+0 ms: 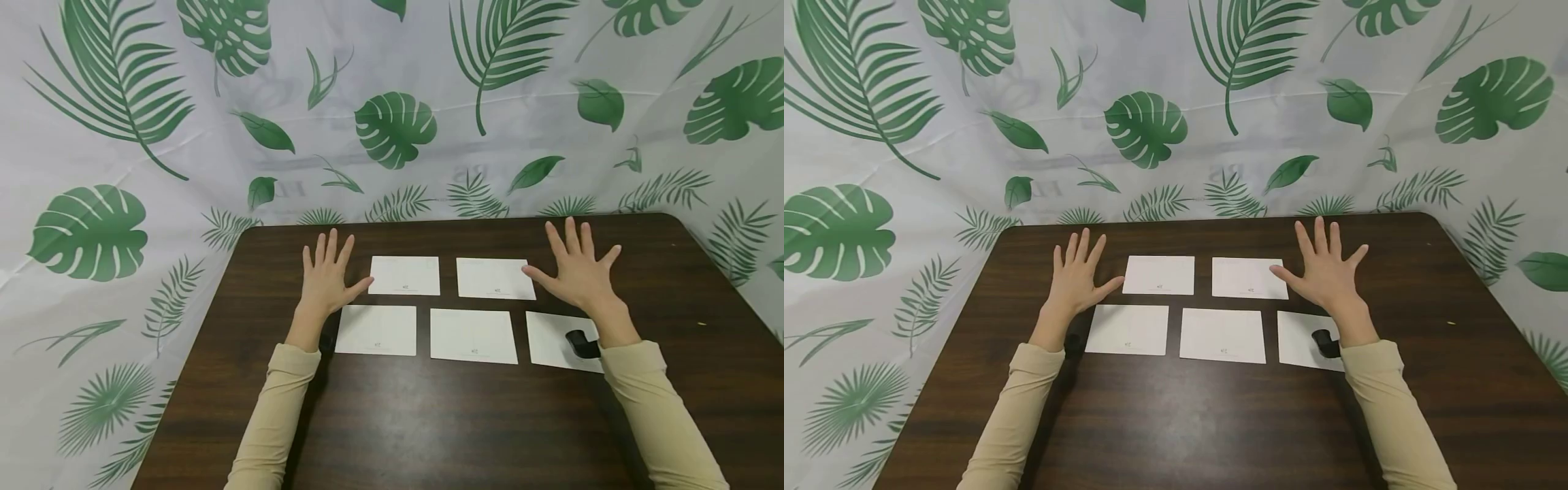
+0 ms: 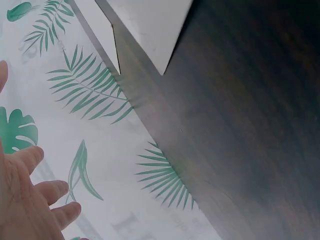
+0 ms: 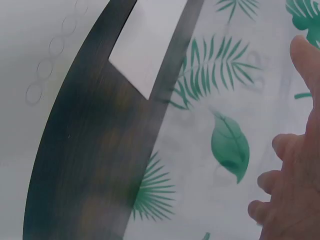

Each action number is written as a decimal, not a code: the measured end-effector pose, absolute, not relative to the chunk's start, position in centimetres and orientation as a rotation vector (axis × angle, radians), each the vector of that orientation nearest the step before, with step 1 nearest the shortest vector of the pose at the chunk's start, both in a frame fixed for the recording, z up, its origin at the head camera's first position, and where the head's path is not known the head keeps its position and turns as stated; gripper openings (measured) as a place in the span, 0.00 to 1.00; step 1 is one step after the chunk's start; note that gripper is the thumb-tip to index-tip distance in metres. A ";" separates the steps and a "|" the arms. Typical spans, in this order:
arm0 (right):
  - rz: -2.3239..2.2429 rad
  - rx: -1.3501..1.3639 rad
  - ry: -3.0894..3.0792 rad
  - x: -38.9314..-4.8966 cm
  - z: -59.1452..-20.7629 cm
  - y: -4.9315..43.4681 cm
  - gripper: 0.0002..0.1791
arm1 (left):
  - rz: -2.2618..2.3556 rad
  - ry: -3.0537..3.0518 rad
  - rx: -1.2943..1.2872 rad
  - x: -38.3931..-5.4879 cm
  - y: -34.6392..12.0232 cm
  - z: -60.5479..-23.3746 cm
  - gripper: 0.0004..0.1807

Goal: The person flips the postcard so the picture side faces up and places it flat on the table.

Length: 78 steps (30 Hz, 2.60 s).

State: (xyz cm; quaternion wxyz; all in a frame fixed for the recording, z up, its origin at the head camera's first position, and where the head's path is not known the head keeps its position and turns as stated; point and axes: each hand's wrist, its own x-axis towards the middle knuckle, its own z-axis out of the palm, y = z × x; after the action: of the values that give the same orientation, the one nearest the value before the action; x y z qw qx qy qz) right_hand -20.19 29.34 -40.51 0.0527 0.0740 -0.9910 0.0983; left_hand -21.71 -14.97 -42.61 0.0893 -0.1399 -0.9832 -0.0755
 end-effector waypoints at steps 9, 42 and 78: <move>0.439 0.311 -2.916 -20.8 -39.9 27.3 0.53 | -0.422 -2.864 -0.516 -22.3 -14.9 -42.6 0.45; 1.558 0.318 -2.743 -24.9 -43.0 17.7 0.33 | -1.432 -2.842 -0.381 -25.3 -13.6 -44.6 0.32; 1.667 -0.179 -2.979 -28.0 -45.3 12.6 0.31 | -1.341 -3.008 -0.425 -35.7 -15.2 -55.0 0.33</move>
State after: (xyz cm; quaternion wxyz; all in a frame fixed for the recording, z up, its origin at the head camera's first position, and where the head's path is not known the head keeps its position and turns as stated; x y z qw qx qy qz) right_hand -27.97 12.60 -45.33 -0.1379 -0.0518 -0.8632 0.4830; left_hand -35.68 -15.15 -54.99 -0.0896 -0.1275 -0.9022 -0.4021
